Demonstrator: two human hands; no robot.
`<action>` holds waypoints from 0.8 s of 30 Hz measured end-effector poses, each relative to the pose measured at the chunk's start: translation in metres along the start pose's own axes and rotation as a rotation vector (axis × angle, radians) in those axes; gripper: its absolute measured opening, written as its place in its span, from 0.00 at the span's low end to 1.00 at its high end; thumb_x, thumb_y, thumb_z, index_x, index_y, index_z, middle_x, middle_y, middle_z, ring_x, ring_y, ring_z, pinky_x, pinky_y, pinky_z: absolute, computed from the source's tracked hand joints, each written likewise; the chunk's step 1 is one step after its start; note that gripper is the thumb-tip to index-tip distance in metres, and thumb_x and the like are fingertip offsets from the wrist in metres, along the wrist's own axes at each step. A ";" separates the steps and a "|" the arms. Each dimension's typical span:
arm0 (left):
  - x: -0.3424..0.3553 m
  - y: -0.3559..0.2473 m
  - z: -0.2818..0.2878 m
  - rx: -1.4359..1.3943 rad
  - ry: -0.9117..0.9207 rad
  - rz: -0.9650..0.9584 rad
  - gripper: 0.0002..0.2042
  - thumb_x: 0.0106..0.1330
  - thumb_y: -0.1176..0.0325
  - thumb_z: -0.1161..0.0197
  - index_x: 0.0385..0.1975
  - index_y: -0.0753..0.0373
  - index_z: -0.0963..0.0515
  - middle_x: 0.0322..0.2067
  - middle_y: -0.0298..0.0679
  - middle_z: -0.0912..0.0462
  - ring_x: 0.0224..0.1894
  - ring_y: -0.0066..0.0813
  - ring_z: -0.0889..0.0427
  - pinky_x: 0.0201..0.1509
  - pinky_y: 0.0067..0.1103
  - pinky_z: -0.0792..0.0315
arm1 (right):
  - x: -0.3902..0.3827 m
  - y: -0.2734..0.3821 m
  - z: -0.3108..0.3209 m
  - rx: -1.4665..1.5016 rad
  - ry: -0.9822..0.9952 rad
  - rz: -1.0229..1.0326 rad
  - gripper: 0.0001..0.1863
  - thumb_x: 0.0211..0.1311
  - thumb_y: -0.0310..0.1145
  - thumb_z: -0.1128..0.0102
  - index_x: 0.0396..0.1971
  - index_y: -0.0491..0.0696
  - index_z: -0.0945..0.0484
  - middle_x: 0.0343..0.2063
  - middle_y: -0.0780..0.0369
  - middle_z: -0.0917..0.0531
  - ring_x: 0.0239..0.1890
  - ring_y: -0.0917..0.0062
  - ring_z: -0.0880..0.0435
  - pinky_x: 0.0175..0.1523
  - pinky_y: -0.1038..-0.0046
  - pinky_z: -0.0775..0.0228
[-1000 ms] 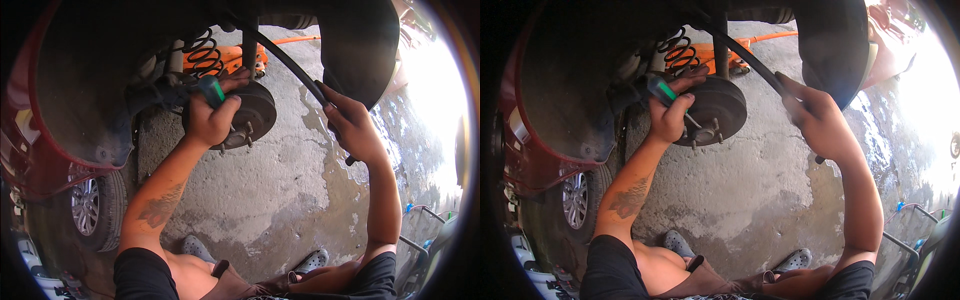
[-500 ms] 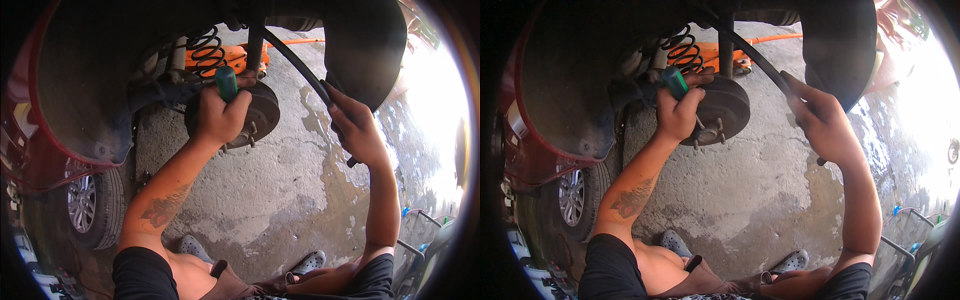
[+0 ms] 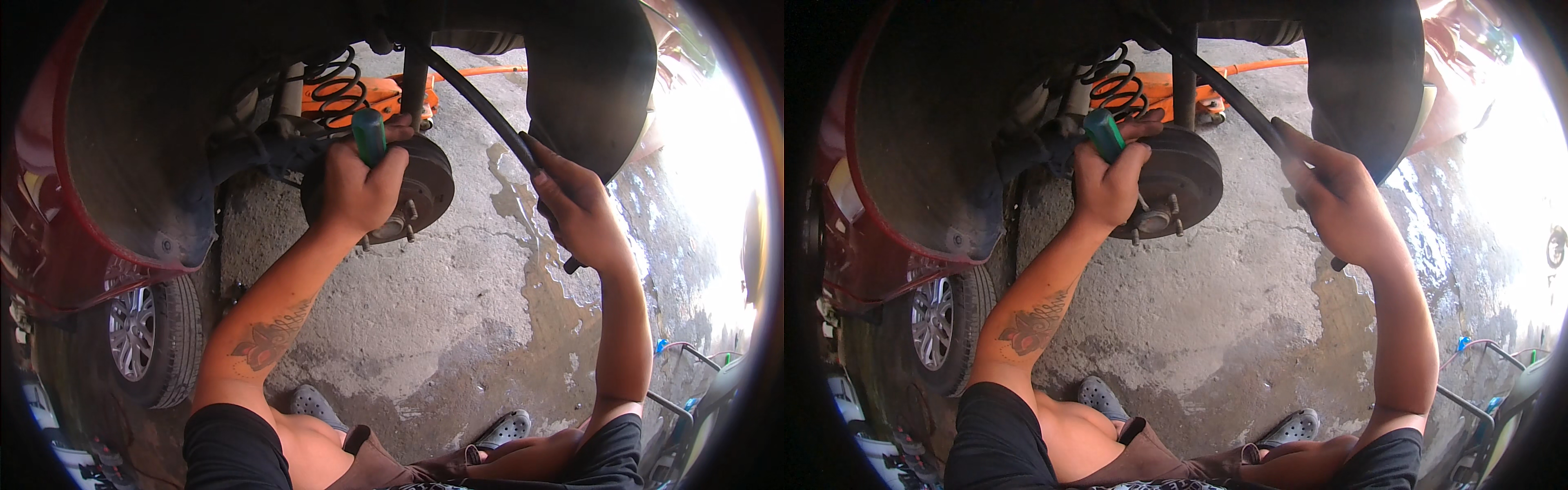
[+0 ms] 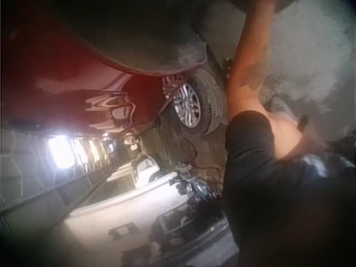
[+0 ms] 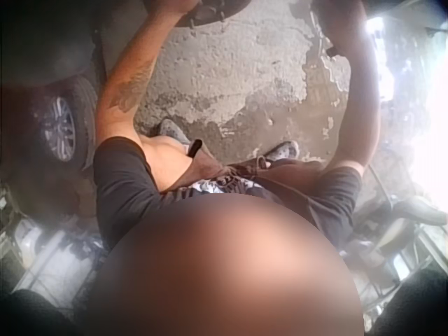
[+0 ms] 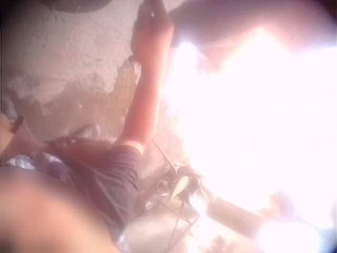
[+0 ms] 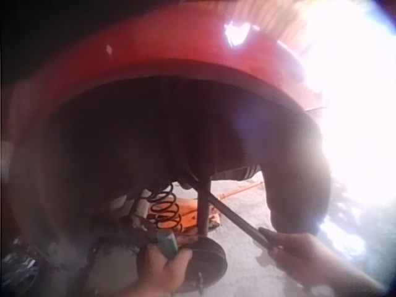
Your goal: The person works on a car's rear brake assembly while the vehicle is lifted. They use a screwdriver and a wrench to loosen and remove bolts from the brake drum area, then walk through the garage.
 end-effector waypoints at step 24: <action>-0.001 0.010 -0.006 0.001 -0.016 -0.124 0.11 0.60 0.76 0.44 0.39 0.72 0.18 0.44 0.51 0.15 0.53 0.40 0.18 0.60 0.30 0.29 | 0.006 0.121 0.009 -0.440 0.023 0.484 0.20 0.68 0.25 0.46 0.60 0.42 0.26 0.28 0.53 0.19 0.29 0.79 0.25 0.40 0.74 0.29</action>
Point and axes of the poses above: each hand's wrist, its own x-axis towards the middle knuckle, its own z-axis out of the back of the hand, y = z × x, the point moved 3 cm from there along x, towards the middle knuckle
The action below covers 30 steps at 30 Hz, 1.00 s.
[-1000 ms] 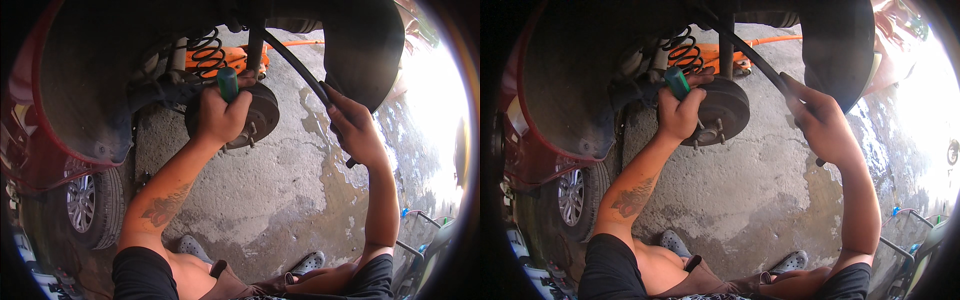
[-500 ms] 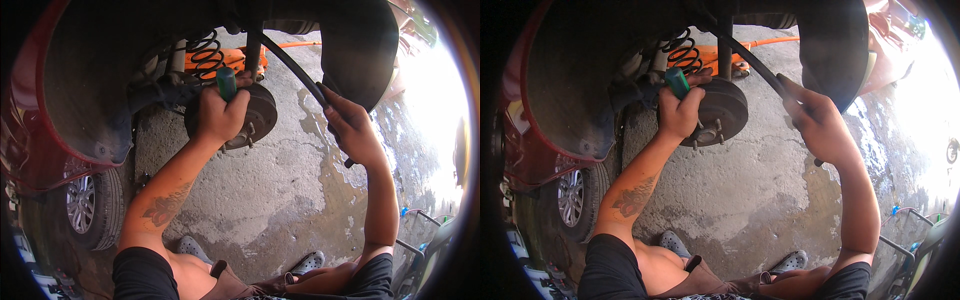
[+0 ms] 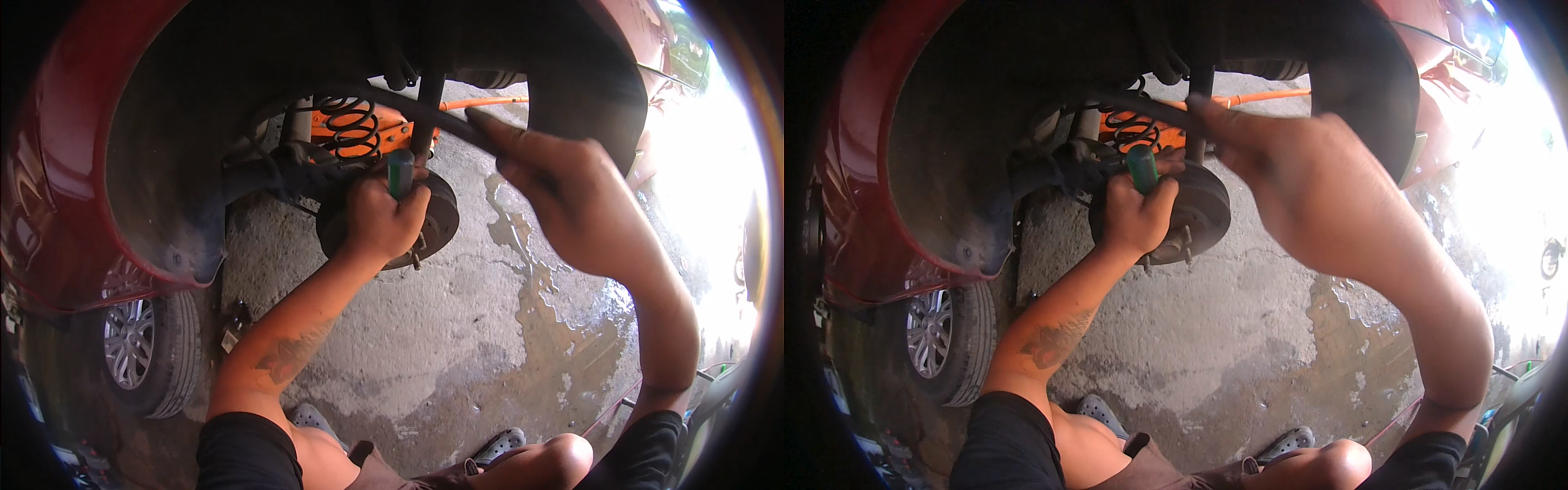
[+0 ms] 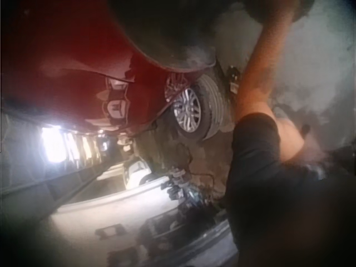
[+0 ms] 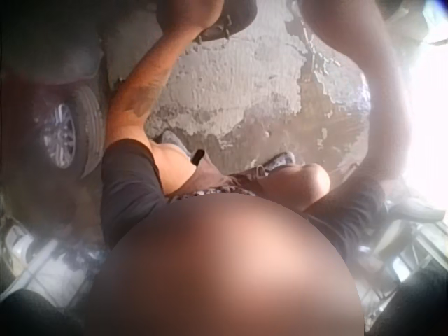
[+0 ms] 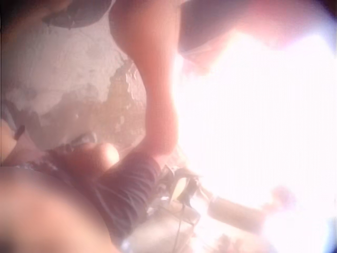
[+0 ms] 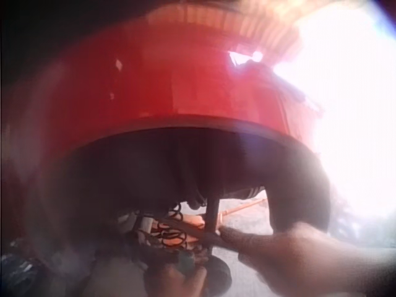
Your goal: The person works on a car's rear brake assembly while the vehicle is lifted. They use a screwdriver and a wrench to loosen and remove bolts from the brake drum area, then walk through the garage.
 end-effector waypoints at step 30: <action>0.005 -0.003 0.002 0.080 -0.008 0.094 0.12 0.60 0.70 0.43 0.36 0.72 0.18 0.31 0.49 0.14 0.38 0.37 0.13 0.45 0.28 0.23 | 0.028 -0.014 -0.016 -0.094 -0.064 0.142 0.18 0.72 0.32 0.49 0.59 0.49 0.24 0.30 0.49 0.18 0.24 0.66 0.23 0.39 0.66 0.29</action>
Point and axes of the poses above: each hand's wrist, its own x-axis towards the middle knuckle, its own z-axis out of the back of the hand, y = z × x, the point moved 3 cm from there along x, towards the middle knuckle
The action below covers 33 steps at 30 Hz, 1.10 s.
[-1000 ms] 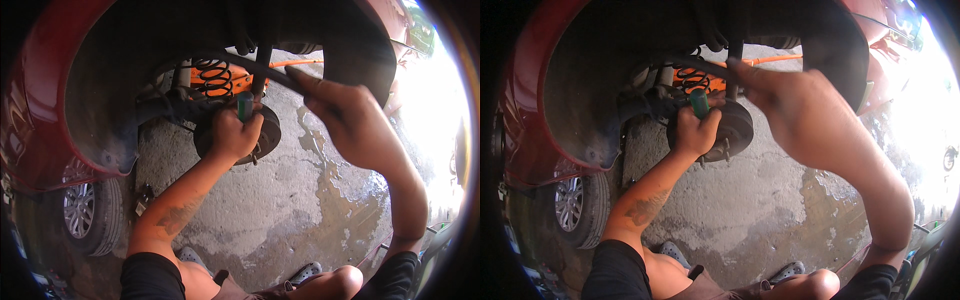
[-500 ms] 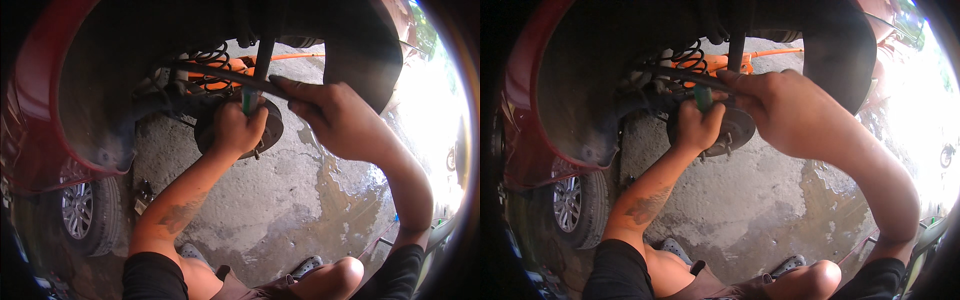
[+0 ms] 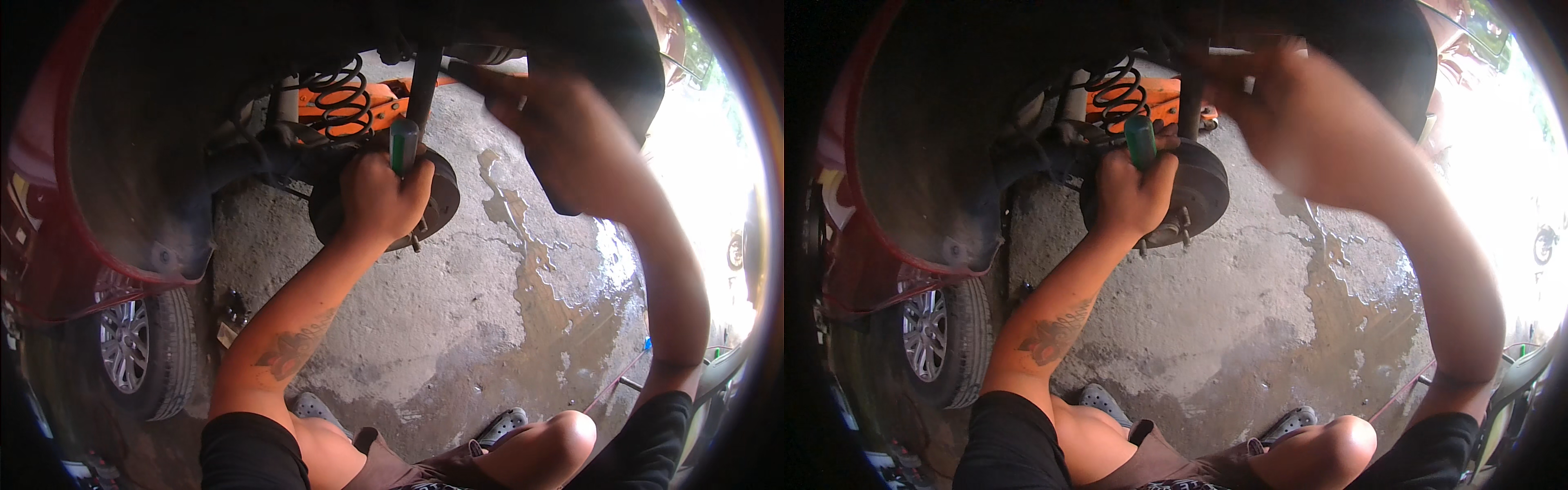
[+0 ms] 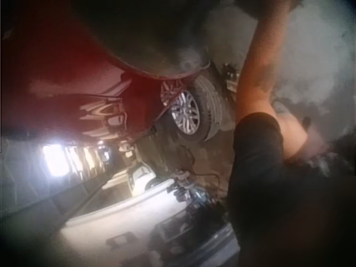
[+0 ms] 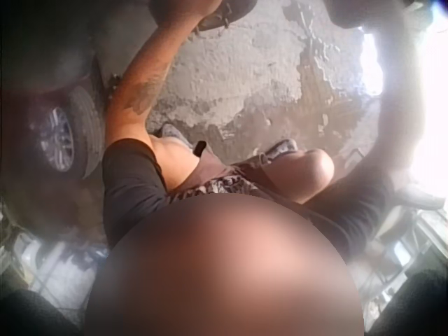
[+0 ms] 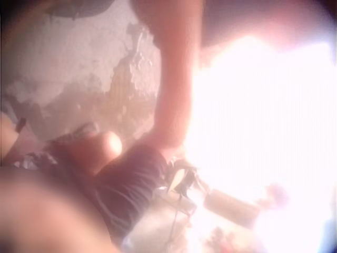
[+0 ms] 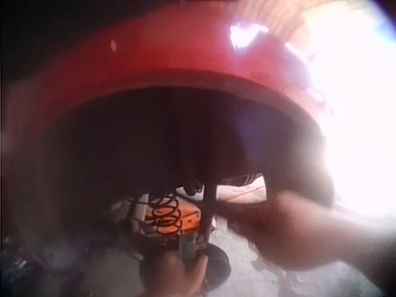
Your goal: The person works on a car's rear brake assembly while the vehicle is lifted. They use a screwdriver and a wrench to loosen and remove bolts from the brake drum area, then walk through the garage.
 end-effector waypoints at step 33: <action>0.017 -0.009 0.006 0.314 0.081 0.264 0.15 0.61 0.58 0.41 0.22 0.66 0.24 0.21 0.50 0.20 0.31 0.54 0.18 0.37 0.38 0.26 | 0.033 -0.011 -0.006 -0.166 0.080 0.053 0.15 0.69 0.35 0.44 0.52 0.50 0.19 0.44 0.54 0.16 0.42 0.66 0.15 0.51 0.66 0.26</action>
Point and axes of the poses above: each hand's wrist, its own x-axis towards the middle knuckle, its own z-axis out of the back of the hand, y = z × x, the point moved 3 cm from there along x, towards the middle knuckle
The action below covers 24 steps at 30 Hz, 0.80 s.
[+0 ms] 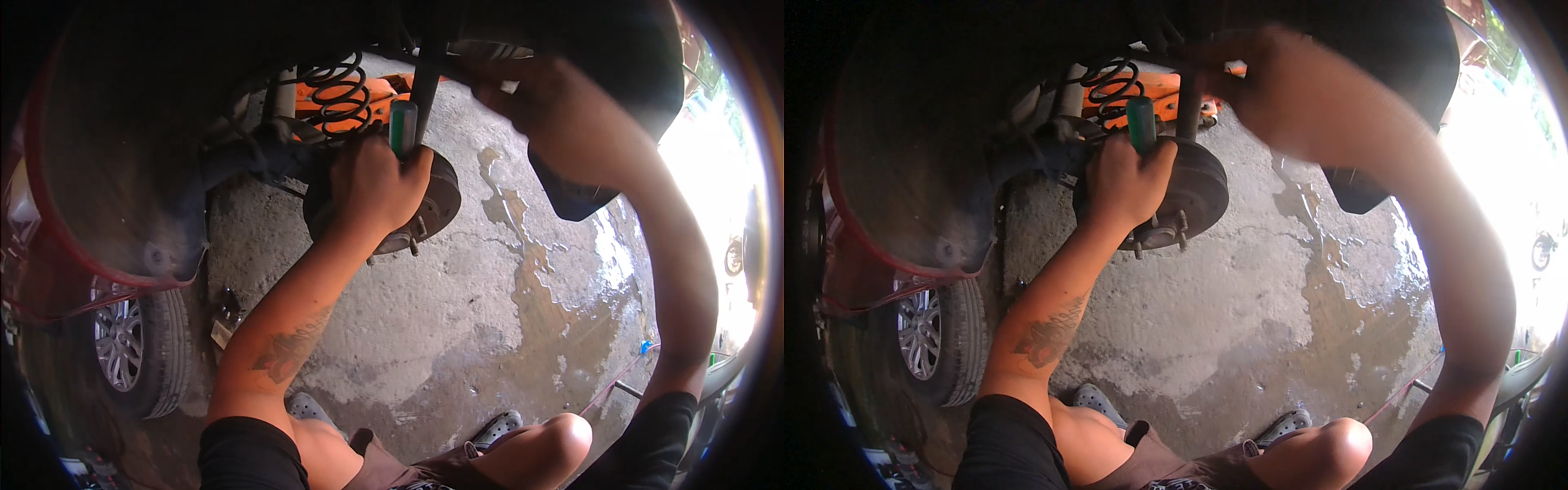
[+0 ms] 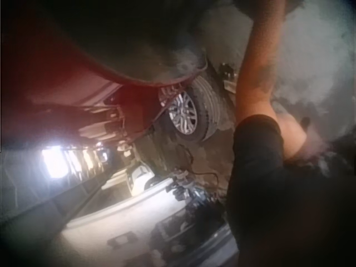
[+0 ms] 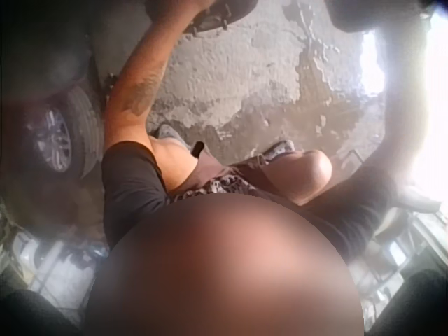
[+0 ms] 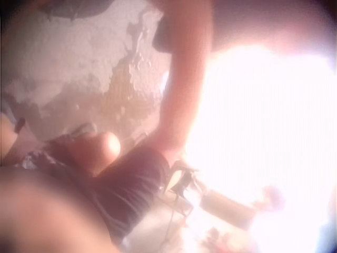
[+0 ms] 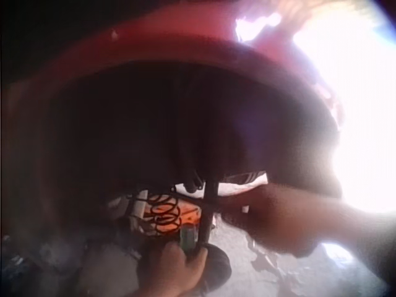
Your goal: The person works on a car's rear brake assembly while the vehicle is lifted. They use a screwdriver and a wrench to loosen and remove bolts from the brake drum area, then walk through the garage.
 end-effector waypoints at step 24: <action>0.000 0.008 -0.002 -0.002 0.006 0.041 0.15 0.60 0.59 0.40 0.20 0.66 0.24 0.20 0.47 0.20 0.28 0.50 0.17 0.35 0.36 0.26 | 0.012 -0.022 -0.012 0.118 -0.023 -0.256 0.17 0.72 0.41 0.45 0.56 0.54 0.21 0.29 0.60 0.18 0.27 0.82 0.23 0.35 0.73 0.29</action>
Point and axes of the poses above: each hand's wrist, its own x-axis towards the middle knuckle, its own z-axis out of the back of the hand, y = z × x, the point moved 3 cm from there along x, towards the middle knuckle
